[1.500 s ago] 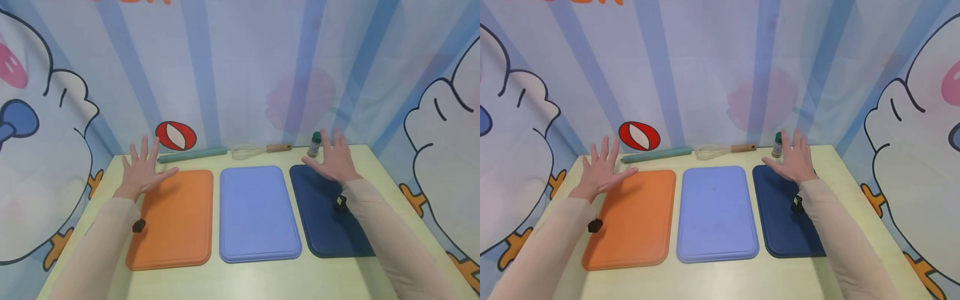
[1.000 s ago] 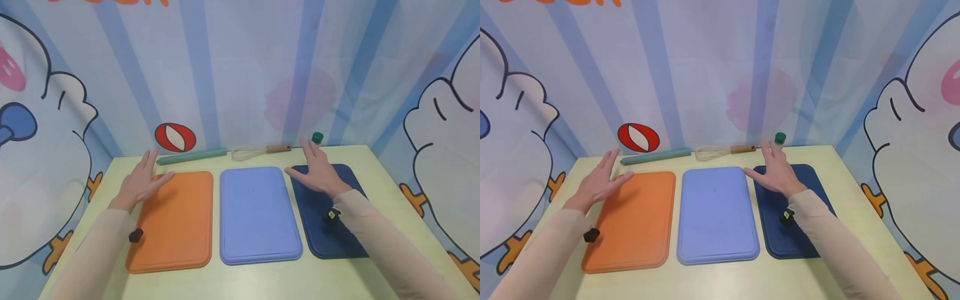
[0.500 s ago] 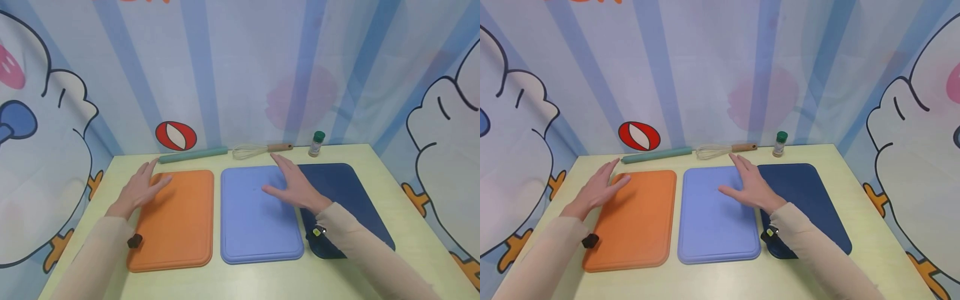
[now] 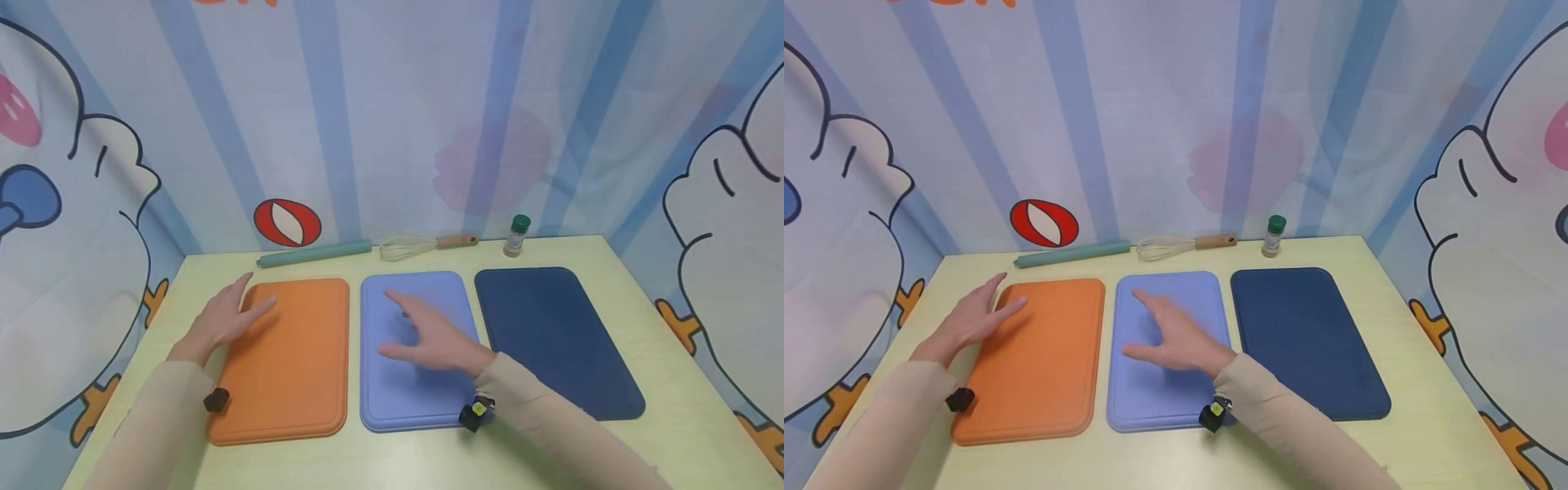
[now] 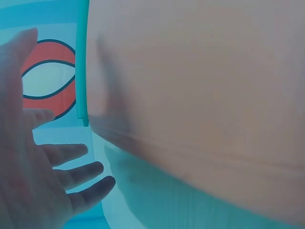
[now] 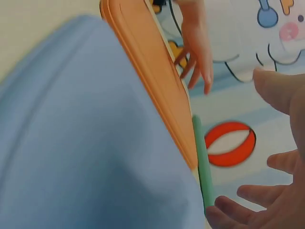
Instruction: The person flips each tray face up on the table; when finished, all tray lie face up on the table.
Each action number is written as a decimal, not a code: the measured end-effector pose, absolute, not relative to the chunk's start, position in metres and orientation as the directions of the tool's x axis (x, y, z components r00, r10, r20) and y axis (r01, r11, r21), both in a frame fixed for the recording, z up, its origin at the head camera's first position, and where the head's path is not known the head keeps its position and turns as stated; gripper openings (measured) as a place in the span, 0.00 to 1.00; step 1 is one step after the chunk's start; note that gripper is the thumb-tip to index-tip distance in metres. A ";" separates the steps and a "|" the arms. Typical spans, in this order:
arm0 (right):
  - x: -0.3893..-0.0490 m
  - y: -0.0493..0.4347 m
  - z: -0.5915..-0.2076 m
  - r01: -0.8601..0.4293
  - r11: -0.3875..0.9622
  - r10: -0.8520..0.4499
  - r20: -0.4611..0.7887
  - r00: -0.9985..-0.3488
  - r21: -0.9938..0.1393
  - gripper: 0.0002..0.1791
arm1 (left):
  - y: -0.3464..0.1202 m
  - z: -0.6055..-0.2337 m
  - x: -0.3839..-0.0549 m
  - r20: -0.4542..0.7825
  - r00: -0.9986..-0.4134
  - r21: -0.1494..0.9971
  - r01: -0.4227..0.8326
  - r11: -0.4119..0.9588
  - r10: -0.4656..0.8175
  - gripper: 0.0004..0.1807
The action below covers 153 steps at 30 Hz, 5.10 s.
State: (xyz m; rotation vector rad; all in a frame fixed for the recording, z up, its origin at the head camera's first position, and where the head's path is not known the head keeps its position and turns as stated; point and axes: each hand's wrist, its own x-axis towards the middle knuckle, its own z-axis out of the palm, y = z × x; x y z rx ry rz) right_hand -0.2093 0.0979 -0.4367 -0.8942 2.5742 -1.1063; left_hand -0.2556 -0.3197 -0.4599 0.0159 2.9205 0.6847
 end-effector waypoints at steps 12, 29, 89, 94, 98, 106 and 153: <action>-0.191 0.057 -0.443 -0.384 0.474 -0.670 -0.041 -0.741 -0.793 0.51 | -0.321 -0.460 -0.256 -0.203 -0.979 0.446 -0.071 0.892 0.023 0.59; -0.174 0.020 -0.442 -0.468 0.587 -0.720 -0.161 -0.675 -0.661 0.56 | -0.319 -0.461 -0.258 -0.230 -0.973 0.461 -0.108 0.881 0.001 0.64; -0.160 -0.011 -0.452 -0.534 0.736 -0.656 -0.244 -0.715 -0.416 0.61 | -0.330 -0.449 -0.254 -0.294 -0.951 0.768 -0.174 0.616 0.098 0.59; -0.160 -0.011 -0.451 -0.546 0.729 -0.664 -0.232 -0.711 -0.412 0.60 | -0.334 -0.451 -0.256 -0.297 -0.950 0.784 -0.189 0.592 0.090 0.57; -0.160 -0.011 -0.452 -0.559 0.719 -0.675 -0.223 -0.703 -0.414 0.59 | -0.338 -0.452 -0.256 -0.294 -0.952 0.798 -0.194 0.570 0.087 0.56; -0.160 -0.009 -0.452 -0.549 0.715 -0.676 -0.231 -0.700 -0.433 0.59 | -0.345 -0.448 -0.256 -0.283 -0.953 0.828 -0.185 0.529 0.110 0.55; -0.176 0.004 -0.449 -0.461 0.663 -0.676 -0.208 -0.707 -0.590 0.58 | -0.364 -0.409 -0.240 -0.168 -0.948 0.879 -0.021 0.476 0.269 0.42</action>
